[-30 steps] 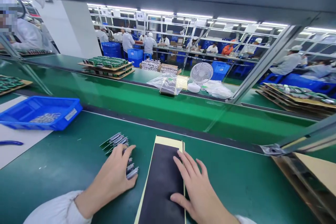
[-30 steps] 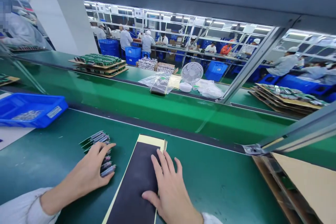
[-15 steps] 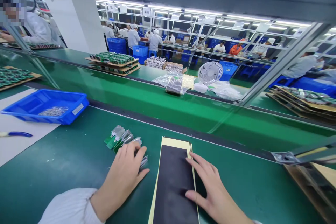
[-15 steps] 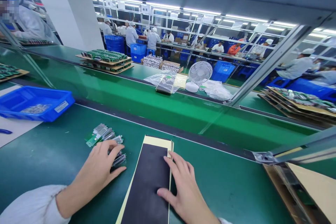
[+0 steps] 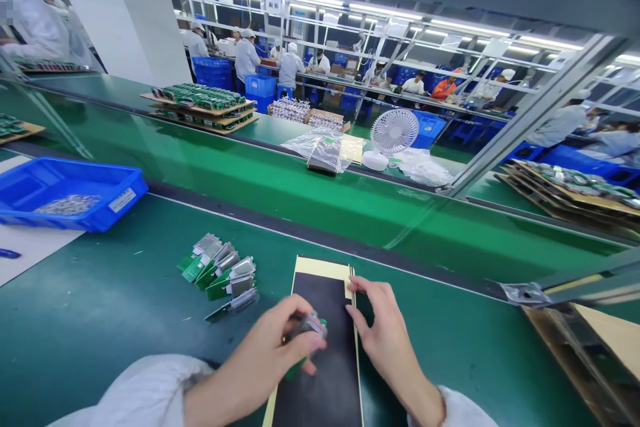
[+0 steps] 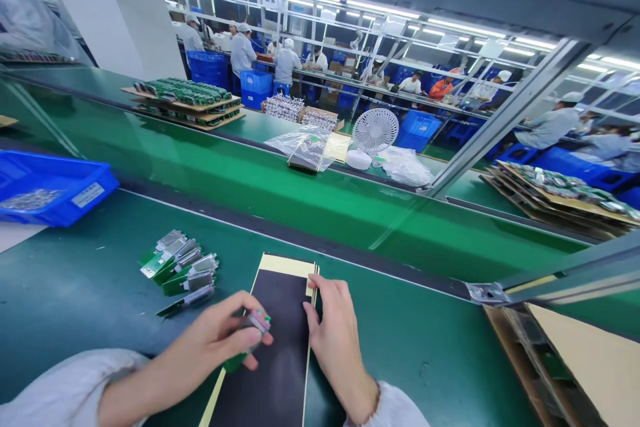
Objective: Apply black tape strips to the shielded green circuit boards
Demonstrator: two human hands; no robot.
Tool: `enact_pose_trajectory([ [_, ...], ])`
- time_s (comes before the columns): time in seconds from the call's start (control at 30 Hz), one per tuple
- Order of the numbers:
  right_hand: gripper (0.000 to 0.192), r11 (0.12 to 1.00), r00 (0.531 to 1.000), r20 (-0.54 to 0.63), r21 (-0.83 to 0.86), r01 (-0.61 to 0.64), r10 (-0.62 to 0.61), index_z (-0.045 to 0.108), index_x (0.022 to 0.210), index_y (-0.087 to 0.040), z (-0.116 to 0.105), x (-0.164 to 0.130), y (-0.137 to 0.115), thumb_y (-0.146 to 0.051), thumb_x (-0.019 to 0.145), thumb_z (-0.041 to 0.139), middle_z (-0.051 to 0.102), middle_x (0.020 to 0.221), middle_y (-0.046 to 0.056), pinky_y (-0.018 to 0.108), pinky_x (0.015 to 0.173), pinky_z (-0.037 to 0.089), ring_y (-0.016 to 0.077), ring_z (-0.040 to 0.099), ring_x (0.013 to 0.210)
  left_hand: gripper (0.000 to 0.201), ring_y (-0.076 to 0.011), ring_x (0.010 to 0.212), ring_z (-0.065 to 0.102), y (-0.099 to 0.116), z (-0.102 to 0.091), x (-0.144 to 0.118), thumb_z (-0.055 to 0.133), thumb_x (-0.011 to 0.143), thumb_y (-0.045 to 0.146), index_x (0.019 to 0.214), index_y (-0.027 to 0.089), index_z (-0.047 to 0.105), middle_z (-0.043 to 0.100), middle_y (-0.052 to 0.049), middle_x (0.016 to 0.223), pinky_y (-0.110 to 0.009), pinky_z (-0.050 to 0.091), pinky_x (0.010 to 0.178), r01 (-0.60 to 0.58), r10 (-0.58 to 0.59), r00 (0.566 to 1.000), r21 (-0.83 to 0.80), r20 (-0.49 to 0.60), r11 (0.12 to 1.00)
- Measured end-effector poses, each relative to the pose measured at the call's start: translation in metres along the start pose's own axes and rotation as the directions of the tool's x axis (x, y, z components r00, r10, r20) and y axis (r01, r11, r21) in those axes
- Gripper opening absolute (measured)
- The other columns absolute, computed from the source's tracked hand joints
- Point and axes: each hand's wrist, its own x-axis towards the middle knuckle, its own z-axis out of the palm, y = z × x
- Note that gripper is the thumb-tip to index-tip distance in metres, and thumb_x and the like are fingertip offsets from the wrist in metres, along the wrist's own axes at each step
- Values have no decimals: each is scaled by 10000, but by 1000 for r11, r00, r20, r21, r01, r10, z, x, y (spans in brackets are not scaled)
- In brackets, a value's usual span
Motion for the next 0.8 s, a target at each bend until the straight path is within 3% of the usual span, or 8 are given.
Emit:
enact_pose_trajectory([
  [0.07, 371, 1000, 1000, 9, -23, 0, 0, 442, 1107, -188, 4, 8, 1, -81, 752, 428, 571, 917, 100, 431, 749, 510, 247, 564, 851, 189, -210, 857, 597, -4, 13, 12, 539, 777, 339, 811, 172, 456, 505, -24, 823, -310, 532, 619, 54, -46, 998, -178, 49, 983],
  [0.27, 430, 994, 999, 44, -107, 18, -14, 434, 1125, -151, 7, 20, 0, -33, 713, 402, 572, 844, 100, 430, 637, 509, 252, 554, 733, 355, -222, 895, 579, -17, 22, 36, 614, 701, 475, 754, 178, 428, 504, -26, 820, -353, 528, 696, 67, -73, 997, -217, -16, 974],
  [0.63, 515, 989, 987, 152, -126, 72, -52, 395, 1100, -175, 0, 13, -8, 73, 650, 431, 563, 767, 43, 365, 596, 495, 209, 523, 690, 519, -275, 980, 548, -31, 26, 17, 607, 624, 646, 787, 174, 466, 539, -78, 917, -374, 533, 704, 197, -186, 980, -236, 67, 952],
  [0.8, 554, 994, 986, 160, -93, 60, -44, 345, 1164, -155, 1, 7, -8, 80, 665, 392, 538, 871, 90, 418, 642, 483, 239, 506, 782, 521, -235, 915, 555, -33, 26, 17, 601, 634, 643, 801, 165, 474, 523, -83, 955, -367, 542, 692, 202, -193, 979, -222, 63, 954],
])
